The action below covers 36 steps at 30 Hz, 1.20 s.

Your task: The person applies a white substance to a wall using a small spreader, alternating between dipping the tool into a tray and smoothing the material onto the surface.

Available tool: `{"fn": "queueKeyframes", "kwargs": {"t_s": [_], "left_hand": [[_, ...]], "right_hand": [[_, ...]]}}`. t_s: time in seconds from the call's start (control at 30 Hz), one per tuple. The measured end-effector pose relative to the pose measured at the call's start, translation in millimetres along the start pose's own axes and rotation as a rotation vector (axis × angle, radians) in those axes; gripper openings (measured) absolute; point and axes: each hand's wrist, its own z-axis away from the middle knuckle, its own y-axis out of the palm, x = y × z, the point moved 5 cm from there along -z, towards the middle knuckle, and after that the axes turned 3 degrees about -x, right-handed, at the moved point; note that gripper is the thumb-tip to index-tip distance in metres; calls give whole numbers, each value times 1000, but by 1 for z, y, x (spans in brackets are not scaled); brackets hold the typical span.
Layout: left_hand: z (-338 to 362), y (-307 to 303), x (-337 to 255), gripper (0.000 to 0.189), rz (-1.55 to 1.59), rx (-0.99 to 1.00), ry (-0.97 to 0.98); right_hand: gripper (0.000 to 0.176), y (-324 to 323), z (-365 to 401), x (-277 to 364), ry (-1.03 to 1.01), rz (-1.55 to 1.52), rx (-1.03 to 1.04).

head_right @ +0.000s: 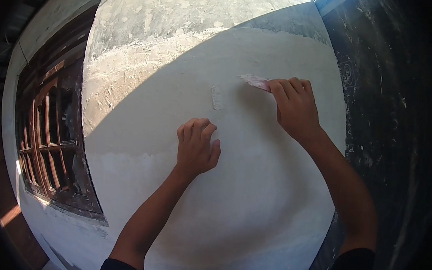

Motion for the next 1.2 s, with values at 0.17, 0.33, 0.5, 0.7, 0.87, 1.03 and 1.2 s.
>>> {"fn": "queueKeyframes", "kwargs": {"t_s": [0.17,0.33,0.5,0.7,0.87,1.03,1.2], "left_hand": [[-1,-1,0,42,-13,44,2],[-1,-1,0,42,4,46,7],[0,-1,0,41,5,61,-5],[-1,-1,0,40,-27,58,-23],[1,1,1,40,-33,42,-8],[-1,0,0,40,-30,61,1],[0,2,1,40,-29,60,-7]], "right_hand": [[46,-3,-47,-14,389,-478,-2],[45,29,-77,-13,514,-898,268],[42,57,-93,0,479,-998,405],[36,79,-98,29,352,-929,412],[38,86,-133,-12,493,-794,-95],[37,88,-118,20,407,-1011,339],[39,87,-121,-5,685,-983,115]]}}
